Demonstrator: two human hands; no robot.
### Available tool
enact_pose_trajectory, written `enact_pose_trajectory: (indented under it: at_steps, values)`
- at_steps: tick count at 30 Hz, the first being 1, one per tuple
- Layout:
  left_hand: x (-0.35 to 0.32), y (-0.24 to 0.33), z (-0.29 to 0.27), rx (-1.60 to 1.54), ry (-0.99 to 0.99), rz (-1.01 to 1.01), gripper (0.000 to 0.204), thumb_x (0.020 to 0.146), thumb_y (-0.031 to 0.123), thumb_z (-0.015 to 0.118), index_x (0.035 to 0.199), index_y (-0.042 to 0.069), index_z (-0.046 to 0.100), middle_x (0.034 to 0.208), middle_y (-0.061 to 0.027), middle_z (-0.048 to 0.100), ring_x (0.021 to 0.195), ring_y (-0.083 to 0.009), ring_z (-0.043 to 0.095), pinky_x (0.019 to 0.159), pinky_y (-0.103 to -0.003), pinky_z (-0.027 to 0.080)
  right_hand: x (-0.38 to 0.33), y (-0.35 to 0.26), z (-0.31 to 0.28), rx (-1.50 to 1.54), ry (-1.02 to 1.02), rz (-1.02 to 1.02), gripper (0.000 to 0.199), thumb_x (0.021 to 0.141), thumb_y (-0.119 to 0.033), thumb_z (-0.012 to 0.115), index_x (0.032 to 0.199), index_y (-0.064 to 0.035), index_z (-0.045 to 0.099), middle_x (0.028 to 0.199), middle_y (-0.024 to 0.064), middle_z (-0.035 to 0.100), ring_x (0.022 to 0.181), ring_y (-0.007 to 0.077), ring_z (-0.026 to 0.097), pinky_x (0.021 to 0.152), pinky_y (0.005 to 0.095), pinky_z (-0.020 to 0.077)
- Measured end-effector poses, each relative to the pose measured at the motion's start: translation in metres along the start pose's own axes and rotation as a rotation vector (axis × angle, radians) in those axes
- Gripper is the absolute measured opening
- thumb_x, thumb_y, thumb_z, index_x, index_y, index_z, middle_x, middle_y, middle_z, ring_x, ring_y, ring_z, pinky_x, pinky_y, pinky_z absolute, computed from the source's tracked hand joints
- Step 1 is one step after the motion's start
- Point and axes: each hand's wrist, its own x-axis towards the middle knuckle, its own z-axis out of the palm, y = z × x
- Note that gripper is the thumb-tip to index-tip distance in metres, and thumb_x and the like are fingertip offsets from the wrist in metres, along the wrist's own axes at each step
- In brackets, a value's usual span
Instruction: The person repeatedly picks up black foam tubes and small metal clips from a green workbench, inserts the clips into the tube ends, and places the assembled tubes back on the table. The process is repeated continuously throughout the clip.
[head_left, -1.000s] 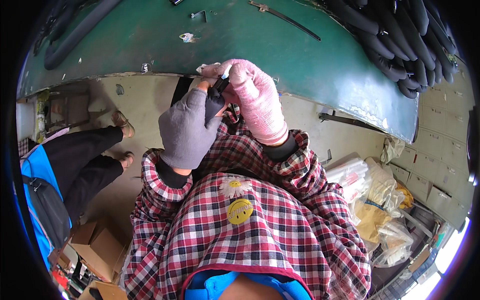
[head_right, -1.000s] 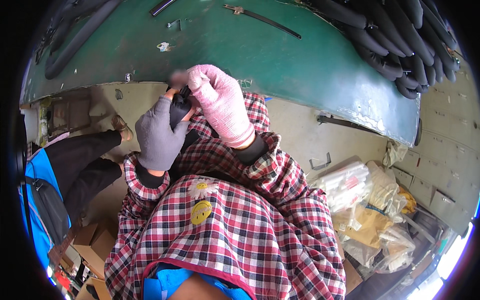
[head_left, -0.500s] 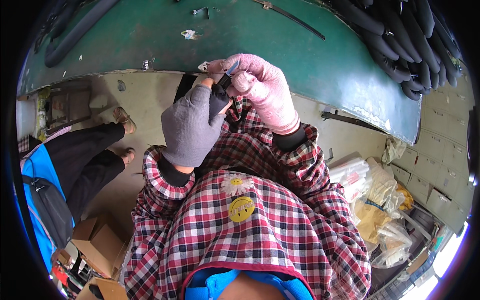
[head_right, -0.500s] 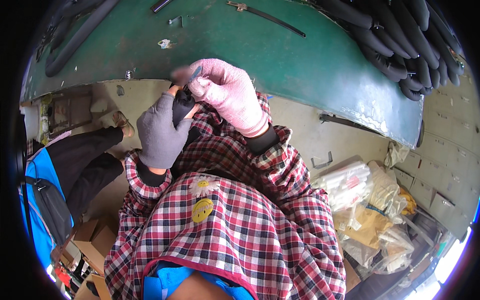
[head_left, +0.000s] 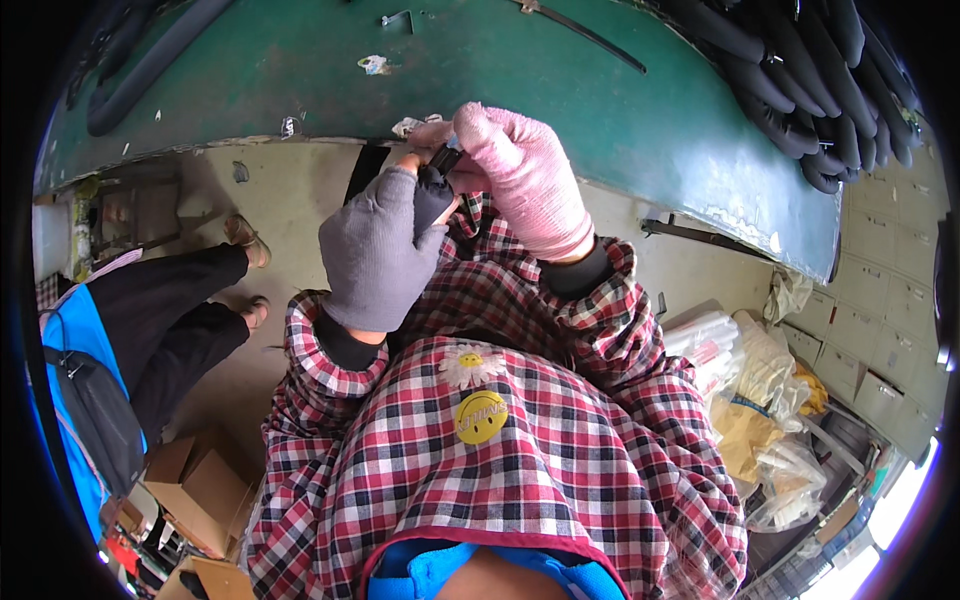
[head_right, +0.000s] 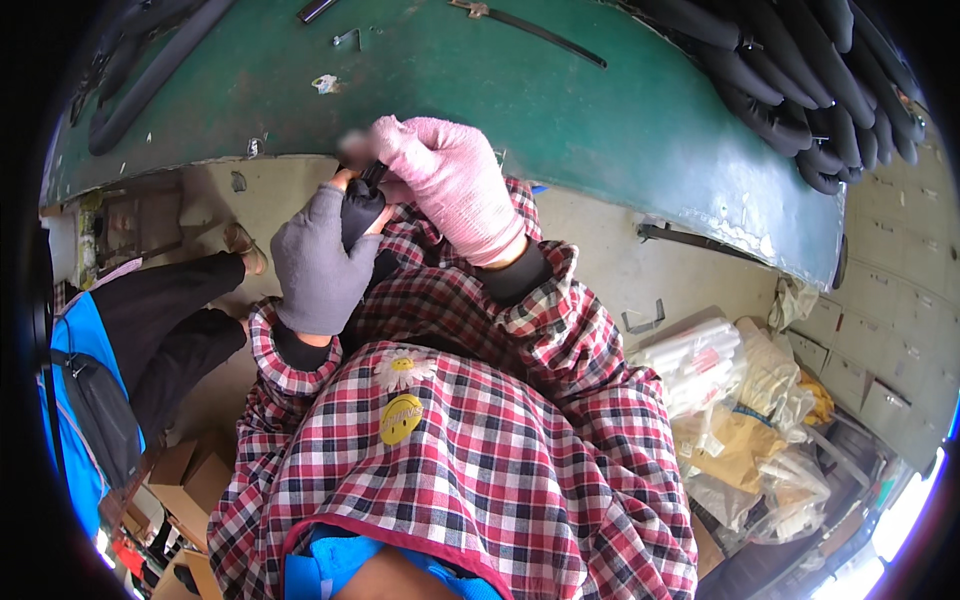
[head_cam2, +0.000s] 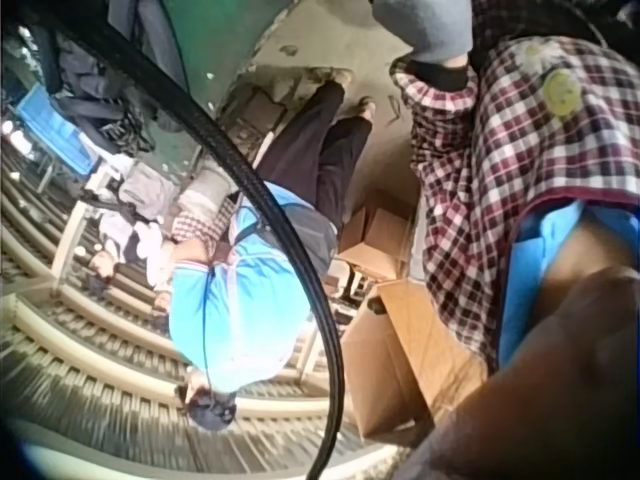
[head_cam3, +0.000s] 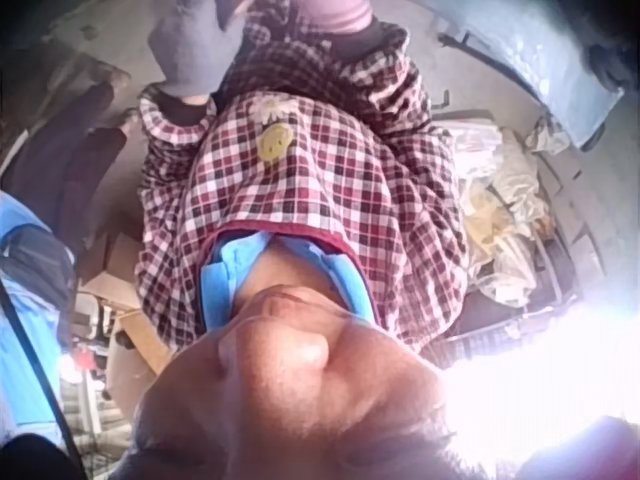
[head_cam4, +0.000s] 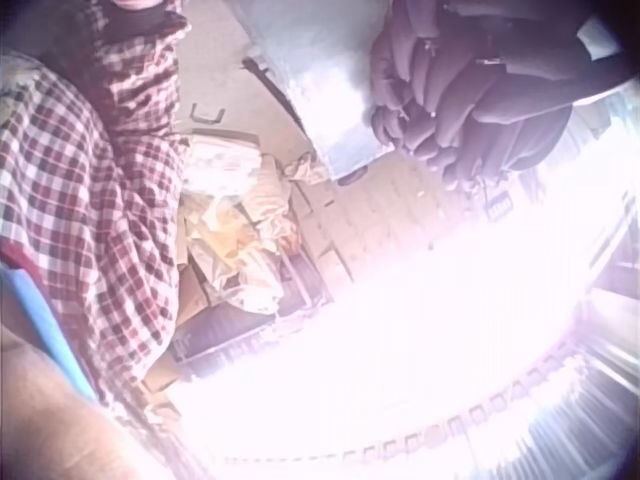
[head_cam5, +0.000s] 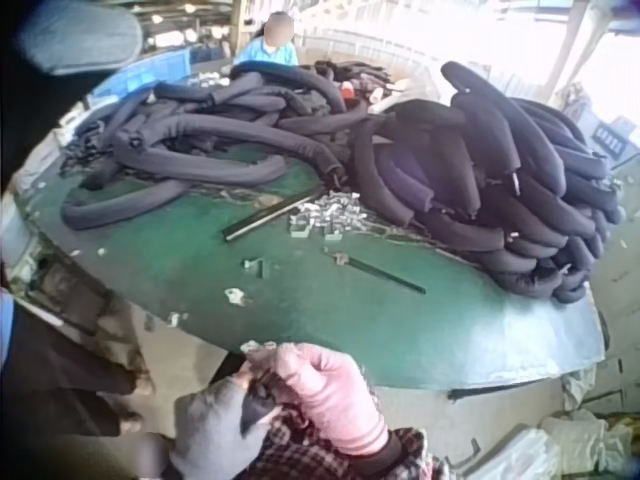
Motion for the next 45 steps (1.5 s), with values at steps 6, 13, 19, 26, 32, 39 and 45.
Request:
enact_pose_trajectory:
  at_steps: [6, 13, 19, 26, 32, 39, 45]
  values:
    - [-0.003, 0.002, 0.0, -0.013, 0.004, 0.029, 0.057, 0.08, 0.018, 0.079, 0.131, 0.007, 0.058, 0.097, -0.0143, 0.071, 0.082, -0.0346, 0.071, 0.067, -0.043, 0.055, -0.009, -0.007, 0.004, 0.201, -0.057, 0.039, 0.058, 0.101, -0.052, 0.058, 0.119, 0.001, 0.069, 0.097, 0.0034, 0.071, 0.075, 0.0059, 0.06, 0.069, 0.021, 0.0479]
    - [0.007, 0.013, -0.001, -0.074, 0.012, 0.069, 0.07, 0.082, 0.014, 0.079, 0.146, 0.022, 0.053, 0.102, -0.0152, 0.07, 0.084, -0.0359, 0.07, 0.07, -0.045, 0.055, -0.007, 0.009, 0.004, 0.333, 0.04, -0.022, 0.049, 0.101, -0.047, 0.06, 0.115, -0.0003, 0.069, 0.104, 0.0047, 0.07, 0.086, 0.0105, 0.064, 0.08, 0.0267, 0.0537]
    - [0.02, 0.003, -0.006, -0.249, -0.084, 0.098, 0.066, 0.083, 0.012, 0.078, 0.145, 0.017, 0.053, 0.114, -0.0148, 0.07, 0.096, -0.0359, 0.07, 0.08, -0.042, 0.056, -0.007, 0.008, 0.005, 0.335, 0.088, 0.015, 0.05, 0.103, -0.047, 0.055, 0.119, -0.0002, 0.065, 0.103, 0.0057, 0.069, 0.091, 0.0136, 0.067, 0.082, 0.0278, 0.0548]
    - [0.024, -0.001, -0.016, -0.359, -0.193, 0.04, 0.06, 0.084, 0.004, 0.076, 0.14, 0.011, 0.055, 0.119, -0.0156, 0.069, 0.104, -0.031, 0.071, 0.088, -0.036, 0.055, -0.008, 0.011, -0.001, 0.434, -0.008, -0.033, 0.045, 0.098, -0.04, 0.069, 0.122, -0.0013, 0.066, 0.103, 0.0025, 0.066, 0.092, 0.0101, 0.062, 0.085, 0.0265, 0.0534]
    - [0.023, -0.004, -0.014, -0.381, -0.137, 0.072, 0.059, 0.083, 0.009, 0.078, 0.138, 0.016, 0.057, 0.119, -0.0128, 0.07, 0.102, -0.0325, 0.07, 0.085, -0.039, 0.055, -0.006, 0.02, -0.002, 0.506, -0.081, -0.169, 0.045, 0.091, -0.02, 0.077, 0.13, -0.001, 0.063, 0.116, 0.0029, 0.068, 0.103, 0.0128, 0.063, 0.093, 0.0287, 0.0516]
    - [0.02, -0.007, -0.016, -0.444, -0.119, 0.065, 0.06, 0.082, 0.014, 0.079, 0.138, 0.018, 0.058, 0.118, -0.0125, 0.07, 0.1, -0.0355, 0.07, 0.083, -0.04, 0.056, -0.007, 0.016, 0.006, 0.433, -0.016, -0.17, 0.038, 0.093, -0.017, 0.076, 0.125, -0.0008, 0.065, 0.107, 0.002, 0.07, 0.094, 0.0093, 0.063, 0.086, 0.026, 0.0522]
    - [0.015, -0.007, -0.012, -0.392, -0.086, 0.047, 0.06, 0.082, 0.016, 0.08, 0.137, 0.017, 0.059, 0.112, -0.0149, 0.071, 0.094, -0.0368, 0.07, 0.079, -0.042, 0.056, -0.012, 0.007, 0.017, 0.369, 0.113, -0.113, 0.033, 0.093, -0.019, 0.076, 0.118, 0.0, 0.068, 0.1, 0.0007, 0.069, 0.087, 0.008, 0.061, 0.081, 0.0242, 0.0511]
